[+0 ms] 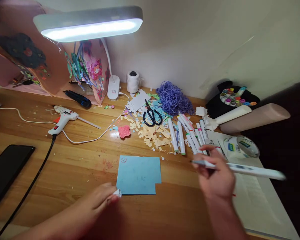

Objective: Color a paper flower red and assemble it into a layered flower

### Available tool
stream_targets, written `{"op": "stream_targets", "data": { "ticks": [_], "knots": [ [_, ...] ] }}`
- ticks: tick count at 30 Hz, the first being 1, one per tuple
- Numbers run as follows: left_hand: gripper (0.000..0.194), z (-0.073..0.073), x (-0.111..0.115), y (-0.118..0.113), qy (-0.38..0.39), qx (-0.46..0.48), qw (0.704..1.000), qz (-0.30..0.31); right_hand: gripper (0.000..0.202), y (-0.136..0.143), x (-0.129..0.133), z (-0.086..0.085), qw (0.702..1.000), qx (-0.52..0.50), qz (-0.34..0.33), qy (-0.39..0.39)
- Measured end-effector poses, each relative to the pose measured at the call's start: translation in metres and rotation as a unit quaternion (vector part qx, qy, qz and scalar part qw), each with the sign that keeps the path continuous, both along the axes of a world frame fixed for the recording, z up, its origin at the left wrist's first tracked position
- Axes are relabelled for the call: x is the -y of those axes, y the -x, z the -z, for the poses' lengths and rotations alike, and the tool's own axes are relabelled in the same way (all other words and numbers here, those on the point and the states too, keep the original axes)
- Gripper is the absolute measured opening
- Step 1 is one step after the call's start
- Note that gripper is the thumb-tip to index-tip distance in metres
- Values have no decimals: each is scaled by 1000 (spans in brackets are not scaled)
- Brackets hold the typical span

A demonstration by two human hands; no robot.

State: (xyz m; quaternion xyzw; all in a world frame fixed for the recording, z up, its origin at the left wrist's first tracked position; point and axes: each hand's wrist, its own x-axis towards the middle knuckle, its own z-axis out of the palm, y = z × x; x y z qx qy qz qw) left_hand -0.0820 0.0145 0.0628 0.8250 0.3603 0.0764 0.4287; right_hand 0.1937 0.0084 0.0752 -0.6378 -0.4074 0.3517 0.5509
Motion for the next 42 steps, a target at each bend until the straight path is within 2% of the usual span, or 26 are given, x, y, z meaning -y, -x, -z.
{"op": "stream_targets", "data": {
  "ticks": [1,2,4,5,6,8,10,14,17,20,28,35,42],
  "knots": [
    [32,3,1,0,-31,-16,999,9,9,-3,-5,2,997,-60,39,3],
    [29,7,4,-4,-79,-15,996,48,8,0,-10,5,994,-94,29,40],
    [27,18,14,-18,-229,26,961,151,13,25,-19,17,984,-121,-77,103],
    [26,23,20,-28,-300,14,941,153,14,43,-23,23,980,-111,-132,101],
    [28,27,26,-38,-357,-28,926,118,16,62,-26,30,979,-73,-166,96],
    [33,34,37,-55,-396,-144,907,-6,20,94,-31,44,977,-35,-196,70],
    [36,37,44,-67,-395,-227,888,-58,24,111,-35,56,978,-9,-197,62],
    [28,41,46,-77,-401,-313,860,-43,32,114,-38,72,984,43,-163,59],
    [29,44,47,-80,-420,-328,846,-34,34,110,-37,77,984,74,-150,59],
    [33,47,50,-79,-425,-313,849,-37,33,109,-36,79,978,119,-162,62],
    [43,46,53,-76,-378,-292,877,-46,33,110,-33,79,969,183,-155,65],
    [34,48,59,-79,-362,-316,875,-62,32,110,-34,78,965,204,-153,67],
    [33,47,57,-78,-352,-319,879,-44,31,111,-36,77,963,210,-154,69]
  ]
}}
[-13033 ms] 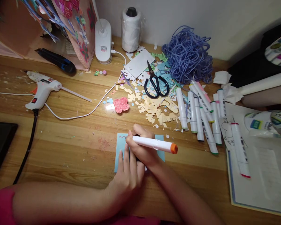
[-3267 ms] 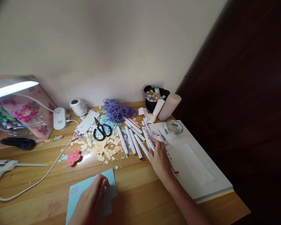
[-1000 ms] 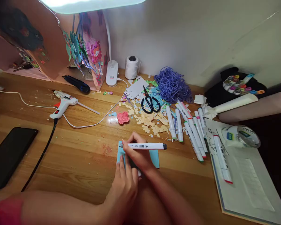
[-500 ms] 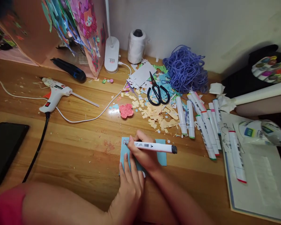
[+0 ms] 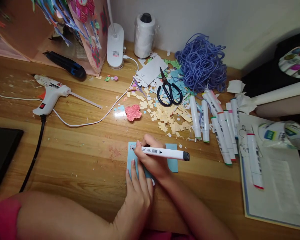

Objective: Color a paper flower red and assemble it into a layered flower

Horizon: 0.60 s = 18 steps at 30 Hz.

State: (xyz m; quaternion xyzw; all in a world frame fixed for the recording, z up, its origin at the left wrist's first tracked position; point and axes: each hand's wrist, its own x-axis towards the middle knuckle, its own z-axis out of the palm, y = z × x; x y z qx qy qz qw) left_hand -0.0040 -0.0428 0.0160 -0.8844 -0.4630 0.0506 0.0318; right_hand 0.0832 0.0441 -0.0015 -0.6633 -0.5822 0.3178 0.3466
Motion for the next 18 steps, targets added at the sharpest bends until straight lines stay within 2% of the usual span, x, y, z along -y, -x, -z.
{"op": "stream_targets", "data": {
  "ticks": [11,18],
  "knots": [
    [27,-5,-2,2,6,-4,1000,8,32,-2,3,1,999,-45,8,-8],
    [24,-6,-4,2,5,1,1000,6,31,-2,2,2,1000,-31,4,-4]
  ]
}}
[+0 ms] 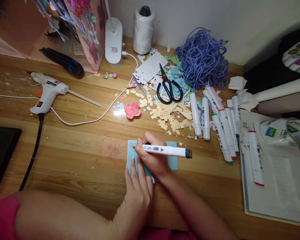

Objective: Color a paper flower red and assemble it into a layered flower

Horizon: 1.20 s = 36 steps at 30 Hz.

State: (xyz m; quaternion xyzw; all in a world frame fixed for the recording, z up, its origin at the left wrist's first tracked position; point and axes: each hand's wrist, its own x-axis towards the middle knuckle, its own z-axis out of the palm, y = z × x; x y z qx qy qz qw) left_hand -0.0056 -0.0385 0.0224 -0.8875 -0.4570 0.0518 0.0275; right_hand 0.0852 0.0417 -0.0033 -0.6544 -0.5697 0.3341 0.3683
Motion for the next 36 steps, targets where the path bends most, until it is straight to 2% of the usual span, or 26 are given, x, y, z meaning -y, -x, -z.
{"op": "stream_targets", "data": {
  "ticks": [14,20,36],
  "knots": [
    [43,-2,-2,3,24,-6,999,33,32,1,0,-1,1000,8,2,1],
    [28,-3,1,2,24,-17,999,17,32,0,0,0,1000,-22,8,-5],
    [26,-5,-2,2,19,-33,999,31,32,0,1,0,1000,9,-7,4]
  ]
}}
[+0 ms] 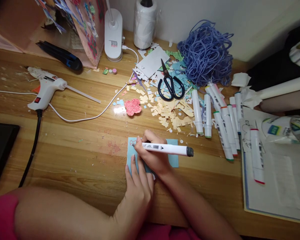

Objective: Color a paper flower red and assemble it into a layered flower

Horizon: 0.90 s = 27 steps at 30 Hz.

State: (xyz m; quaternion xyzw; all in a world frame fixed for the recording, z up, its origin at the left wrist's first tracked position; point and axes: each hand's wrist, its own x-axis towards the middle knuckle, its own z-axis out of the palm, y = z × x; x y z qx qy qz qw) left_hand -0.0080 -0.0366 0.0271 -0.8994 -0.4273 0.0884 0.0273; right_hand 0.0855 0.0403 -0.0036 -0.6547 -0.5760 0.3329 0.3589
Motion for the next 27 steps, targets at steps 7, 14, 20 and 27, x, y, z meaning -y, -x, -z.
{"op": "stream_targets", "data": {
  "ticks": [7,14,20,27],
  "knots": [
    [25,1,-2,0,-6,-15,1000,2,32,0,-1,-1,1000,17,-4,-4],
    [25,-1,0,0,1,-12,1000,3,32,1,-1,-2,1000,14,-1,2],
    [29,-2,-2,1,-4,-11,1000,4,32,-1,-1,-2,997,-78,23,1],
    [27,-6,-6,1,12,-17,1000,21,32,-5,-7,-2,967,-246,53,-43]
  ]
}}
